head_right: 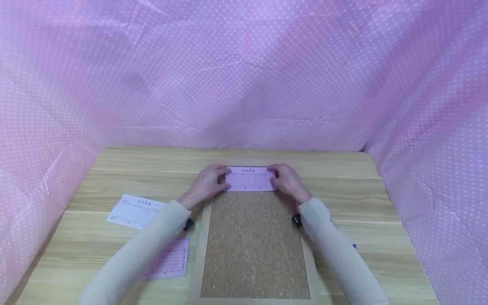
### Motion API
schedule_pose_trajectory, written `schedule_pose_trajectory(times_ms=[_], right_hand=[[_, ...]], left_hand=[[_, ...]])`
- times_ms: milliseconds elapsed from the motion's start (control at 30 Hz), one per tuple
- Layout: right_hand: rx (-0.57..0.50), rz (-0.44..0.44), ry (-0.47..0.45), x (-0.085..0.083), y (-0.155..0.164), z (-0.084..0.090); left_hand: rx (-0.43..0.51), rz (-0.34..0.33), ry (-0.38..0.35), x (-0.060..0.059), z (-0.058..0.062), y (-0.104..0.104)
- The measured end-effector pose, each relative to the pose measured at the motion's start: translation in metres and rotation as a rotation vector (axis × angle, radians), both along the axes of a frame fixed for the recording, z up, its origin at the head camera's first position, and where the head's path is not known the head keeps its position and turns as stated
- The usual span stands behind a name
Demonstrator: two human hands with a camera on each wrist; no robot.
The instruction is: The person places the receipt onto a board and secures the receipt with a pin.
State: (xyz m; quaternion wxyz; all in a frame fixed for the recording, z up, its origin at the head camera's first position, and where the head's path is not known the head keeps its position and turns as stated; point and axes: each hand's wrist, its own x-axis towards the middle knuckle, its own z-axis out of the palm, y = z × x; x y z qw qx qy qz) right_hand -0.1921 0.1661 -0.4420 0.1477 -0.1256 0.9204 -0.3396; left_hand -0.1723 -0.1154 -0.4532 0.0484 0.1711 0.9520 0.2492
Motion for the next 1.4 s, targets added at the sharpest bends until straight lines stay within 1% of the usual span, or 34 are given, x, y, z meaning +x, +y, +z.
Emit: schedule_pose_trajectory(times_ms=[233,400,500,633,800,1033,1133,1267,1400], right_hand=[[0.027,0.031,0.047,-0.001,0.0,-0.002],[0.05,0.045,0.069,-0.001,0.001,-0.001],[0.072,0.06,0.089,-0.001,0.001,0.0],[0.107,0.062,0.098,0.0,0.001,0.001],[0.139,0.049,0.063,0.002,0.003,0.004],[0.179,0.109,0.068,0.003,0.009,0.006],[0.19,0.129,0.056,0.002,0.012,0.006],[0.19,0.151,0.05,0.002,0.016,0.007],[0.194,0.173,0.069,0.001,0.018,0.006]], left_hand=[[0.002,0.004,0.001,0.001,0.0,-0.001],[0.002,0.001,-0.02,0.002,0.0,-0.002],[-0.016,-0.006,-0.031,0.003,0.0,-0.003],[-0.058,-0.044,-0.014,0.004,0.001,-0.006],[-0.095,-0.102,0.007,0.005,0.001,-0.009],[-0.095,-0.163,0.019,0.007,-0.001,-0.012],[-0.108,-0.17,0.017,0.008,-0.001,-0.013],[-0.159,-0.171,0.003,0.007,-0.001,-0.014],[-0.196,-0.185,0.025,0.006,-0.001,-0.015]])
